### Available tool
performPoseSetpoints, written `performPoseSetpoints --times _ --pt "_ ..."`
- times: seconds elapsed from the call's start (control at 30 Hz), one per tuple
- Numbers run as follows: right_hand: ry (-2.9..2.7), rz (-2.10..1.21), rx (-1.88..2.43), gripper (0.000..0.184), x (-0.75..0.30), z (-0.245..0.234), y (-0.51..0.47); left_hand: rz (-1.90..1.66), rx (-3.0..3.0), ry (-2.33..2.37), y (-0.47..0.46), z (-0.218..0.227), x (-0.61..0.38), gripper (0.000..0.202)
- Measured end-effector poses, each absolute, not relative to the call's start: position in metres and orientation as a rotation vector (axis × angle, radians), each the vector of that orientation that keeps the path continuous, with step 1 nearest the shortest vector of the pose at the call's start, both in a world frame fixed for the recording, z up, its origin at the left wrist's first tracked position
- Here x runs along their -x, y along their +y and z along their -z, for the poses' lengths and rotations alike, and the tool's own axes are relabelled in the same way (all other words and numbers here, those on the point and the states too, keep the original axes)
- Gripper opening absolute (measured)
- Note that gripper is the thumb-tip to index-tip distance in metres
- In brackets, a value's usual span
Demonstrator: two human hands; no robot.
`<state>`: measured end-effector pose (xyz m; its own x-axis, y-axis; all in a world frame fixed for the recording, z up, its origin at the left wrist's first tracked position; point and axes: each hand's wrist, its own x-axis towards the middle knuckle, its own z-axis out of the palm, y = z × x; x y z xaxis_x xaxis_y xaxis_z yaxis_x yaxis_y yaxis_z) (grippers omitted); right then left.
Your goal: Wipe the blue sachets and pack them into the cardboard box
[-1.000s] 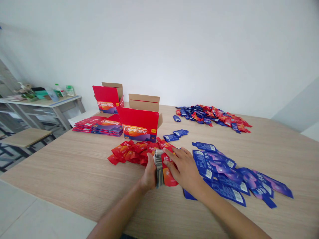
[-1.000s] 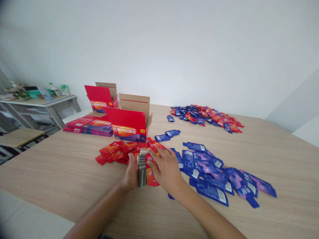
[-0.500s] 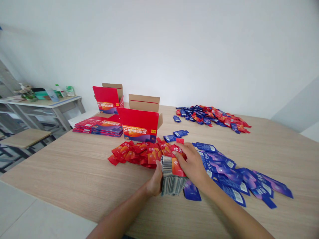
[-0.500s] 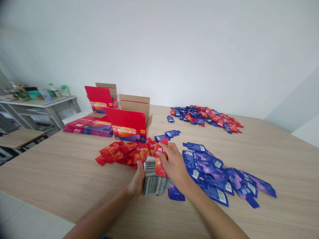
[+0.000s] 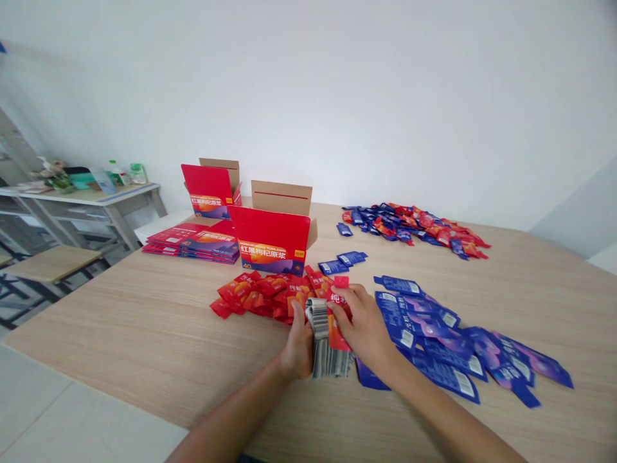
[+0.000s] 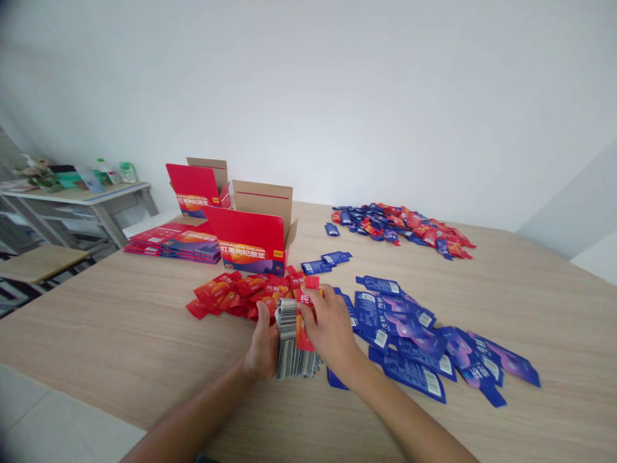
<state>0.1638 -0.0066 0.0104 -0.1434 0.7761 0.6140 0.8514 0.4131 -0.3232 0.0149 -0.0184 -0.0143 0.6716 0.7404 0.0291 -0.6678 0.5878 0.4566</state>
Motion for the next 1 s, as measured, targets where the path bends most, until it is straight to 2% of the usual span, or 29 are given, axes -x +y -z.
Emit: performPoseSetpoints --times 0.5,0.67,0.77,1.0 --pt "-1.767 0.137 1.367 0.026 -0.185 -0.019 0.009 -0.648 -0.616 0.129 -0.024 0.01 -0.014 0.095" --pt "-1.814 0.389 1.376 0.032 -0.179 -0.017 0.006 -0.658 -0.568 0.116 -0.02 0.005 -0.014 0.104" --pt "-1.839 0.499 1.408 0.032 -0.174 -0.015 0.001 -0.718 -0.521 0.096 -0.018 0.009 -0.017 0.101" --pt "-2.042 0.504 1.282 0.041 -0.171 -0.004 -0.006 -0.734 -0.417 0.149 -0.017 0.012 -0.014 0.1"
